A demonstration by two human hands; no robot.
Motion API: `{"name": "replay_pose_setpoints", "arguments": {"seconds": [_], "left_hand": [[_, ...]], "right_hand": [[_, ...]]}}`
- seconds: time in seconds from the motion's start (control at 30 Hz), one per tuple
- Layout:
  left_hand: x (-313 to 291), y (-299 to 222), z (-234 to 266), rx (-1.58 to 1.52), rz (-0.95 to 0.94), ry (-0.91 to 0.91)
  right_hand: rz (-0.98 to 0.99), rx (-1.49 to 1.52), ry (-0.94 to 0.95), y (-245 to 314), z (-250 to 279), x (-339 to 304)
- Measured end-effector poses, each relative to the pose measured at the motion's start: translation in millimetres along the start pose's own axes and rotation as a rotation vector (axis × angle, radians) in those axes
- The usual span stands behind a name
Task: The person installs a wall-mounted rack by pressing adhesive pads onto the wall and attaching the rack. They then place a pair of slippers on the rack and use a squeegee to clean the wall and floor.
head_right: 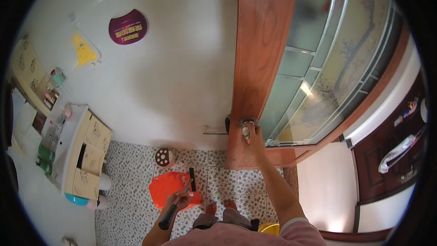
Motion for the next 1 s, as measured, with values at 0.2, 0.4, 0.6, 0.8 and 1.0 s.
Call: {"name": "replay_pose_setpoints", "arguments": {"seconds": [0.2, 0.4, 0.6, 0.8, 1.0], "left_hand": [[4, 33, 1, -0.091, 0.030, 0.109], [11, 61, 18, -0.112, -0.040, 0.280], [-5, 77, 52, -0.160, -0.123, 0.270], [-59, 105, 93, -0.260, -0.220, 0.284], [-122, 120, 156, -0.383, -0.561, 0.178]], "right_hand": [[0.168, -0.164, -0.010, -36, -31, 37], [0.241, -0.076, -0.026, -62, -47, 55], [0.193, 0.050, 0.011, -65, -48, 58], [0.332, 0.041, -0.054, -86, -53, 55], [0.062, -0.192, 0.300, -96, -150, -42]]}}
Point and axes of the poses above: each hand's wrist, its own x-axis towards the middle knuckle, its own z-axis out of the back of the hand, y = z × x, the point moved 6 cm from there along x, towards the middle knuckle, and after that the axes turned 13 degrees about z, right-handed, at the moved point
